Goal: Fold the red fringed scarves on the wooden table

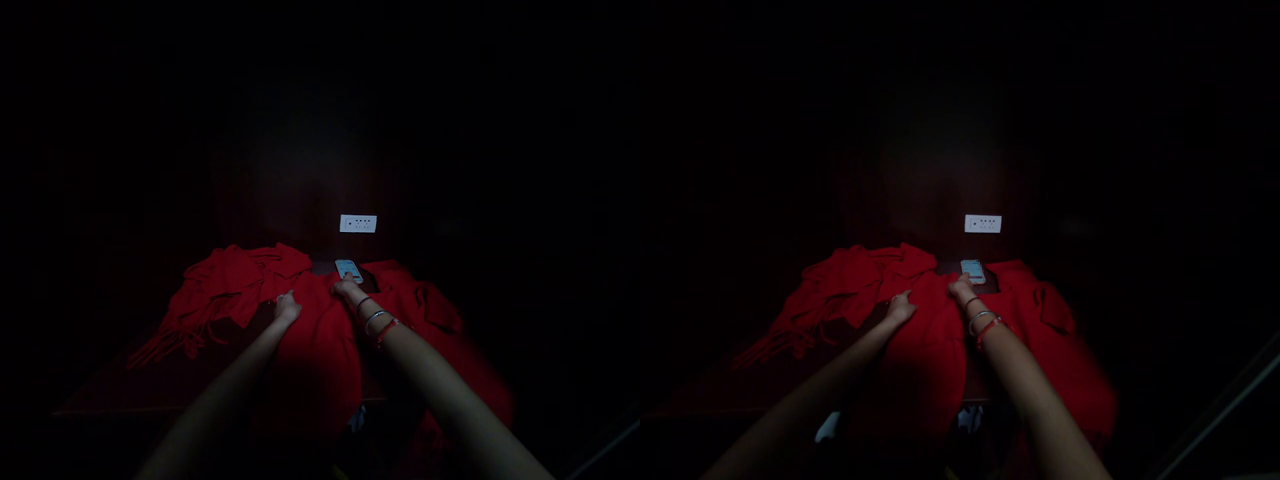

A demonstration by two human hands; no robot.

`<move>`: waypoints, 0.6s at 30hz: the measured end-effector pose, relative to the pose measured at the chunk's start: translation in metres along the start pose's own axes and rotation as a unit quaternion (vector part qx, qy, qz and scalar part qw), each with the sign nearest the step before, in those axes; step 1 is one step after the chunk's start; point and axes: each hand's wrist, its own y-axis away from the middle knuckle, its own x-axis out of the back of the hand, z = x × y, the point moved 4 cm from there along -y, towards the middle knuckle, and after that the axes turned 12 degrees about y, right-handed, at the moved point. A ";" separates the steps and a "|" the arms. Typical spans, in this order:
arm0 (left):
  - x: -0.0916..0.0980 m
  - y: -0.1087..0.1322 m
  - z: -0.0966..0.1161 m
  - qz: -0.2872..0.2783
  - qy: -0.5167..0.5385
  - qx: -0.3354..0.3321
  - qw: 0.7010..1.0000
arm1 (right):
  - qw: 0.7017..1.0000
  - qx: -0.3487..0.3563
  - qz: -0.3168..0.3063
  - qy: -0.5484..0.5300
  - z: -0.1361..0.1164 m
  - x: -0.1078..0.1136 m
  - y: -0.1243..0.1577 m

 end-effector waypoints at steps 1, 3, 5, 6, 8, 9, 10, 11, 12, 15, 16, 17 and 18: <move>0.002 -0.001 0.001 0.002 0.005 -0.005 1.000 | 1.000 -0.003 0.008 0.003 -0.006 0.006 -0.001; 0.007 -0.006 0.003 0.022 0.047 -0.014 0.999 | 1.000 -0.003 0.029 0.007 -0.021 0.022 -0.002; 0.013 -0.011 0.003 0.051 0.107 -0.019 0.993 | 0.998 0.016 0.056 0.011 -0.040 0.044 -0.001; 0.016 -0.014 0.003 0.065 0.133 -0.019 0.989 | 0.997 0.027 0.072 0.013 -0.049 0.058 -0.001; 0.021 -0.018 0.002 0.080 0.154 -0.015 0.985 | 0.993 0.050 0.104 0.019 -0.062 0.089 0.002; 0.022 -0.020 0.002 0.082 0.155 -0.014 0.984 | 0.990 0.061 0.121 0.023 -0.064 0.106 0.002; 0.022 -0.020 0.003 0.080 0.158 -0.015 0.984 | 0.987 0.071 0.142 0.024 -0.063 0.123 0.003; 0.020 -0.020 0.005 0.073 0.161 -0.018 0.984 | 0.984 0.078 0.156 0.024 -0.058 0.141 0.002; 0.016 -0.019 0.007 0.059 0.164 -0.025 0.984 | 0.982 0.080 0.171 0.021 -0.048 0.158 0.001; -0.008 -0.008 0.021 -0.006 0.172 -0.061 0.983 | 0.976 0.029 0.213 0.036 0.004 0.199 -0.004; -0.019 -0.003 0.028 -0.030 0.174 -0.075 0.981 | 0.974 0.009 0.222 0.041 0.025 0.208 -0.005; -0.031 0.004 0.035 -0.051 0.177 -0.087 0.979 | 0.972 -0.010 0.229 0.047 0.047 0.215 -0.005; -0.045 0.011 0.042 -0.073 0.176 -0.101 0.976 | 0.970 -0.021 0.235 0.056 0.069 0.219 -0.003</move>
